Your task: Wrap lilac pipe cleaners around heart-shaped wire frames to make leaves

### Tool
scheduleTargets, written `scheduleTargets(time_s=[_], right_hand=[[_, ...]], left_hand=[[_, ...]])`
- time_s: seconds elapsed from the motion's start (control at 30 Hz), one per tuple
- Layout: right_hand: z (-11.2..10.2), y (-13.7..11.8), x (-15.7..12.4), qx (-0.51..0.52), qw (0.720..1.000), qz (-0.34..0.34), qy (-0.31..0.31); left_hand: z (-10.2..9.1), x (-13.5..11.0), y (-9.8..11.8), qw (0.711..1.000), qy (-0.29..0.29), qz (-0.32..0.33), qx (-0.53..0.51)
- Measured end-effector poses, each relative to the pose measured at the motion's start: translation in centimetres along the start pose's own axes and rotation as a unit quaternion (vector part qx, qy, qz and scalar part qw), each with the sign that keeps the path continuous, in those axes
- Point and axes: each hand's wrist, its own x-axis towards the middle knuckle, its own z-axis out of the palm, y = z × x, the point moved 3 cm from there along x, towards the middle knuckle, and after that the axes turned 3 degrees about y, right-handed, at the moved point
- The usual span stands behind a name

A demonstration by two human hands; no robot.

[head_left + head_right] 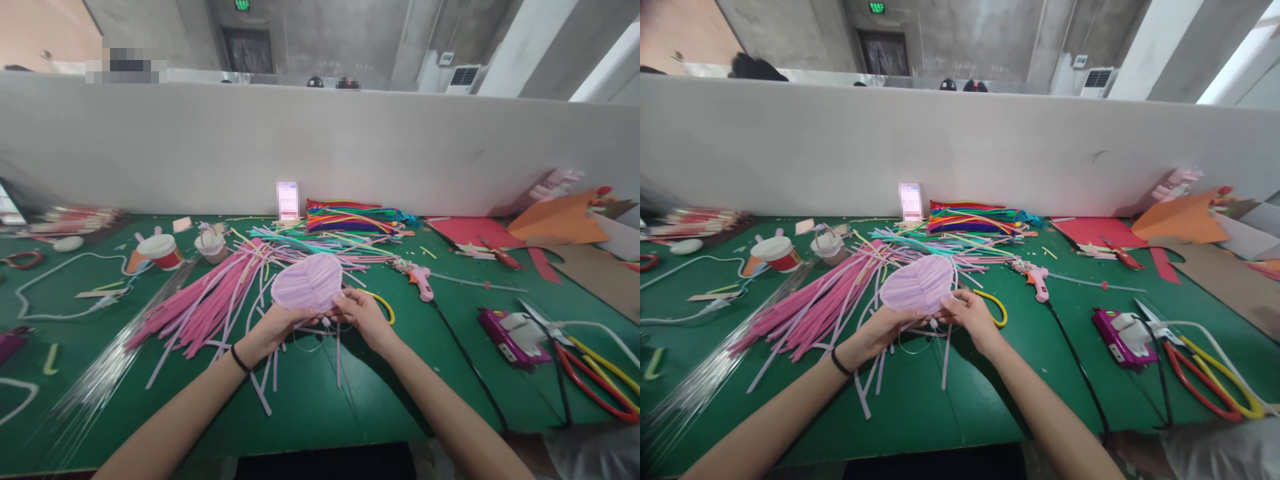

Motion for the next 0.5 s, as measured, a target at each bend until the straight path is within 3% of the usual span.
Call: scheduleTargets(time_s=[0.17, 0.33, 0.5], right_hand=[[-0.15, 0.07, 0.02, -0.041, 0.999, 0.002, 0.005], [-0.49, 0.06, 0.24, -0.012, 0.999, -0.021, 0.03], [-0.47, -0.06, 0.18, 0.036, 0.999, -0.023, 0.021]], left_hand=[[0.03, -0.15, -0.17, 0.999, -0.025, -0.02, 0.025], [0.04, -0.23, 0.4, 1.0, -0.01, -0.028, -0.004], [-0.04, -0.17, 0.81, 1.0, 0.005, 0.015, 0.018]])
